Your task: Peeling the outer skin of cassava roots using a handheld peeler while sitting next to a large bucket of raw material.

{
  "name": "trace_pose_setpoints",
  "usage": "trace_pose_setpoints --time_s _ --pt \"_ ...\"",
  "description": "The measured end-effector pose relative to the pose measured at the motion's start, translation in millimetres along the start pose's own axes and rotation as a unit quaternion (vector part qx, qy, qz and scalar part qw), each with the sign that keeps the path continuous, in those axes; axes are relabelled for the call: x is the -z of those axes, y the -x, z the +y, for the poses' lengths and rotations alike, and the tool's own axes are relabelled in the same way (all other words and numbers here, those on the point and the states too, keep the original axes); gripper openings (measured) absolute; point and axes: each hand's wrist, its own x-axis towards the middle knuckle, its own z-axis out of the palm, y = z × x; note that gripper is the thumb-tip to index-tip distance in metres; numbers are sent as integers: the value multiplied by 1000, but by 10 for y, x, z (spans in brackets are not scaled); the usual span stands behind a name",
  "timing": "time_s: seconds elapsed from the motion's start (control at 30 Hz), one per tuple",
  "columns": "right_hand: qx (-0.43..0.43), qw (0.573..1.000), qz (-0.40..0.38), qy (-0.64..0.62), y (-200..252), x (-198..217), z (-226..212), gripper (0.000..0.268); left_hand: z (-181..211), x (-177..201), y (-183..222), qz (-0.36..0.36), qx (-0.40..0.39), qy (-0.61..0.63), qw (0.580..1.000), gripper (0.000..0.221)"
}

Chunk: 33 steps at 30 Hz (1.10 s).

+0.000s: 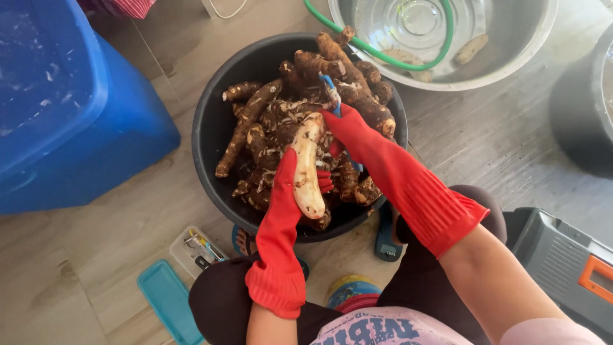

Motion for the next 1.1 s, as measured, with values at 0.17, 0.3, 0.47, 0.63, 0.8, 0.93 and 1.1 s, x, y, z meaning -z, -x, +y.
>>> trace_pose_setpoints --time_s 0.17,0.3,0.47,0.63,0.8,0.93,1.1 --pt "91 971 -71 -208 -13 -241 -172 33 77 114 90 -26 -95 -61 993 78" --pt "105 980 -131 -111 361 -27 -451 33 137 183 138 -26 -137 -92 986 71" --pt "113 983 -81 121 688 414 -760 44 82 322 294 -50 -215 -167 961 58" --pt "254 936 -100 223 419 -102 -128 33 147 346 293 -72 -270 -223 934 49" --pt "348 900 -11 263 25 -481 342 38 301 52 83 -94 -318 -278 901 43" --pt "303 928 -56 209 -209 -561 493 31 296 147 -28 -188 -304 -231 905 39" --pt "47 991 -117 -37 -39 -341 113 27 -39 307 -371 -256 -230 -58 937 67"
